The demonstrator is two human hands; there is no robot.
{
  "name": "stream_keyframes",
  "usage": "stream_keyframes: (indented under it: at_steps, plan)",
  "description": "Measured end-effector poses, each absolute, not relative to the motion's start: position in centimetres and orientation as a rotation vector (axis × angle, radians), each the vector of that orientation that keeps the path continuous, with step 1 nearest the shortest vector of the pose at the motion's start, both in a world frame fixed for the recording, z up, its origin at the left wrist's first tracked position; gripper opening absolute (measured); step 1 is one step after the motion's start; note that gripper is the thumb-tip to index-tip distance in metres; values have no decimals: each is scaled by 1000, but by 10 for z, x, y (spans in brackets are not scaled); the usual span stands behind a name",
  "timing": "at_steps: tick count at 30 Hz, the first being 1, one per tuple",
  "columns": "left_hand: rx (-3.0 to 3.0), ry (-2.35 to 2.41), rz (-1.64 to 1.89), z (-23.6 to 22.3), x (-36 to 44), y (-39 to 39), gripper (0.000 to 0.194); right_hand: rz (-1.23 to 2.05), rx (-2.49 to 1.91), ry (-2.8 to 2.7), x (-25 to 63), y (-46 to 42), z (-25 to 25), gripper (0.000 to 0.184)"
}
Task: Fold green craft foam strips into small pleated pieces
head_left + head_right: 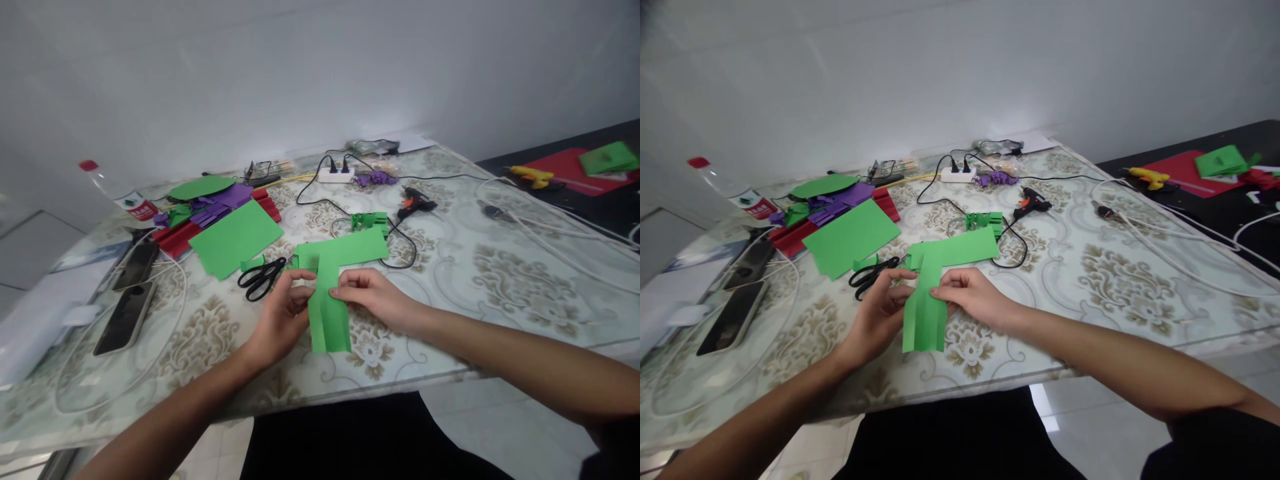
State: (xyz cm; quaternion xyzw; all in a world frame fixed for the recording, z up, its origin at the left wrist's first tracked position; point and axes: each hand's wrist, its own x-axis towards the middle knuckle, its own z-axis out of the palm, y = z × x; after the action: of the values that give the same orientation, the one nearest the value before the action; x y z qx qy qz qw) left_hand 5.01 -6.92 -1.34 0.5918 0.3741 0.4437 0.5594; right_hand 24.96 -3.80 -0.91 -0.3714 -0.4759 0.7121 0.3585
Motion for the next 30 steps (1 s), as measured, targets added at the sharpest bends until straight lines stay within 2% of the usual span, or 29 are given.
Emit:
stream_keyframes:
  at_steps: [7, 11, 14, 16, 17, 18, 20, 22, 24, 26, 30]
  plan:
    - [1812, 1048, 962, -12, 43, -67, 16, 2204, -928, -956, 253, -32, -17, 10]
    - [1855, 1159, 942, -14, 42, -67, 25, 2407, -945, -884, 255, -29, -17, 22]
    - [1773, 1144, 972, -11, 42, -66, 29, 2429, -997, -984, 256, -30, -14, 34]
    - [1692, 1126, 967, -7, 43, -65, 31, 2227, -997, -1245, 257, -35, -10, 46]
    - [1654, 1124, 958, -5, 43, -64, 32, 2022, -976, -1402, 258, -39, -8, 51]
    - [1622, 1125, 949, -3, 44, -64, 33, 1747, -948, -1565, 259, -42, -6, 50]
    - [1571, 1118, 933, 1, 44, -62, 34, 1213, -870, -1728, 261, -49, -4, 36]
    - [1529, 1106, 924, 3, 43, -60, 33, 929, -751, -1797, 261, -53, -5, 32]
    - [1512, 1097, 915, 4, 43, -59, 33, 756, -694, -1872, 259, -53, -9, 46]
    - [1523, 1094, 901, 3, 42, -59, 32, 674, -672, -1961, 257, -52, -14, 50]
    - [1558, 1082, 914, -1, 44, -61, 28, 653, -677, -2067, 256, -50, -16, 16]
